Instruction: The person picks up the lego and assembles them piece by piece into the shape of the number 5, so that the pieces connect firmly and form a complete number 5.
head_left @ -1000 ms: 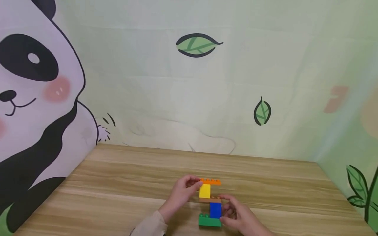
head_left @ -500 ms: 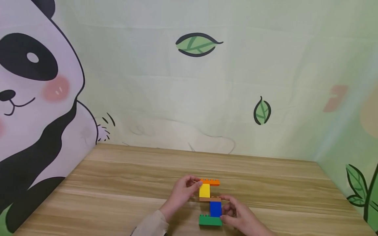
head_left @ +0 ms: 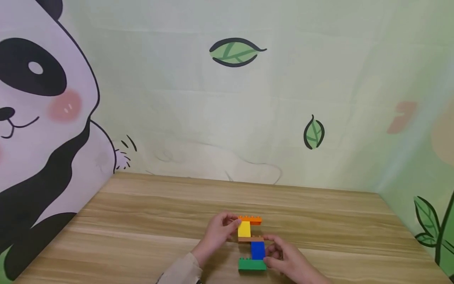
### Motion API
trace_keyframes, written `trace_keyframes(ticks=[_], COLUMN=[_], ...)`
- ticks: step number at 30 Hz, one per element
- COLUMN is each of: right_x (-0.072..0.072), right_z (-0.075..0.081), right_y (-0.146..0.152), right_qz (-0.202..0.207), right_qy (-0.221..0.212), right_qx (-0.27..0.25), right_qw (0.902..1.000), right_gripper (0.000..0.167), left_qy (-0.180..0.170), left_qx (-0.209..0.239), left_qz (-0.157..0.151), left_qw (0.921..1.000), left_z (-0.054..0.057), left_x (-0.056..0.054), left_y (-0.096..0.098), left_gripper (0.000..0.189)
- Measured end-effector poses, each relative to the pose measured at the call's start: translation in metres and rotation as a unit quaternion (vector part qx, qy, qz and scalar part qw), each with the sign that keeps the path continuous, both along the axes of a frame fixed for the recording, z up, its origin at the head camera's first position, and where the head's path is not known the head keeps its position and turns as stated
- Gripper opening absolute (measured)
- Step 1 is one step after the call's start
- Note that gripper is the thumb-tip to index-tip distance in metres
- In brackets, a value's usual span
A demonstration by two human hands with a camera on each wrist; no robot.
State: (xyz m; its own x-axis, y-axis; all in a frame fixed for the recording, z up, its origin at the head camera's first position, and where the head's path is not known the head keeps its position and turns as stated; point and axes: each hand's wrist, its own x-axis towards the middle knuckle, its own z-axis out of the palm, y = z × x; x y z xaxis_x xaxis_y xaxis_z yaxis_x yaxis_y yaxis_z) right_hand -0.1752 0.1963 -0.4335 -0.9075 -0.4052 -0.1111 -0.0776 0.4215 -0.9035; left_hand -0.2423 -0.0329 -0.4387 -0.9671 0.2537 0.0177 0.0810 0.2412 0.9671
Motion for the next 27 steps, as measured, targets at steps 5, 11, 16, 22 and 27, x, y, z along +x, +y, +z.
trace_keyframes(ticks=[5,11,16,22,27], right_x=[-0.0001,-0.0004,-0.0009,-0.0020,-0.0034], right_z=[-0.0008,-0.0010,-0.0008,-0.0015,-0.0018], right_y=[-0.0003,-0.0004,0.0000,0.0004,0.0003], right_qz=[-0.007,-0.011,-0.014,-0.008,0.006], right_qy=[-0.006,-0.004,-0.002,0.010,0.021], right_qx=[0.001,0.009,0.013,0.016,0.015], right_qw=[1.0000,0.9999,0.9998,0.9998,0.9996], right_gripper=[0.060,0.059,0.058,0.055,0.054], left_qy=[-0.003,-0.007,-0.005,-0.010,0.001], left_qx=[-0.005,-0.015,-0.026,-0.026,-0.042], left_qz=[-0.001,-0.003,-0.007,-0.006,-0.002], left_qw=[1.0000,0.9999,0.9996,0.9996,0.9991], left_z=[-0.0005,-0.0009,-0.0009,-0.0018,-0.0038], left_x=[0.0001,0.0008,0.0020,0.0038,0.0035], left_y=[0.0000,0.0005,0.0023,0.0039,0.0041], left_gripper=[0.032,0.031,0.031,0.029,0.029])
